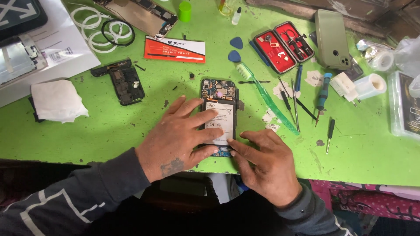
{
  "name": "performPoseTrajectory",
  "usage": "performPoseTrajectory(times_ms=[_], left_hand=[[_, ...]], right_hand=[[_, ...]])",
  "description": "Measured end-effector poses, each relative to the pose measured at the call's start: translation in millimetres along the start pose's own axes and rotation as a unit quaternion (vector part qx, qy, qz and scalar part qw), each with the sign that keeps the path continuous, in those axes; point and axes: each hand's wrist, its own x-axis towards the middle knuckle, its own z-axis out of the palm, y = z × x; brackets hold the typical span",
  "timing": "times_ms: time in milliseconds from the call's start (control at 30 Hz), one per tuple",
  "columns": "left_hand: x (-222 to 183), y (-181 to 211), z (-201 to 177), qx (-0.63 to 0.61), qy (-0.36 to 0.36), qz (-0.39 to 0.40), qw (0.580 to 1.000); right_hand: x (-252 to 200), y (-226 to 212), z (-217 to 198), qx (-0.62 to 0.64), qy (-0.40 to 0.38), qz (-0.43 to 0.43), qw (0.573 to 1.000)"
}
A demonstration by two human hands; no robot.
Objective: Installing a new battery into a smartphone and connecting the ribbon cables to the motherboard.
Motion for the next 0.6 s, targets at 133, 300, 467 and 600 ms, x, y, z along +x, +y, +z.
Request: performPoseTrajectory(times_ms=[133, 300, 467, 600], left_hand=[[8.6, 8.5, -17.8, -0.003, 0.008, 0.0, 1.0], [17.1, 9.0, -21.4, -0.018, 0.005, 0.009, 1.0], [13.8, 7.1, -15.0, -0.046, 0.003, 0.0, 0.999], [10.9, 7.7, -15.2, -0.05, 0.005, 0.006, 0.999]], right_hand=[[3.2, -1.1, 1.0, 0.002, 0.009, 0.001, 1.0], [-1.5, 2.8, 3.2, 0.006, 0.0, 0.015, 1.0], [5.4, 1.2, 1.3, 0.011, 0.006, 0.006, 1.0], [4.1, 1.7, 2.2, 0.009, -0.001, 0.01, 1.0]])
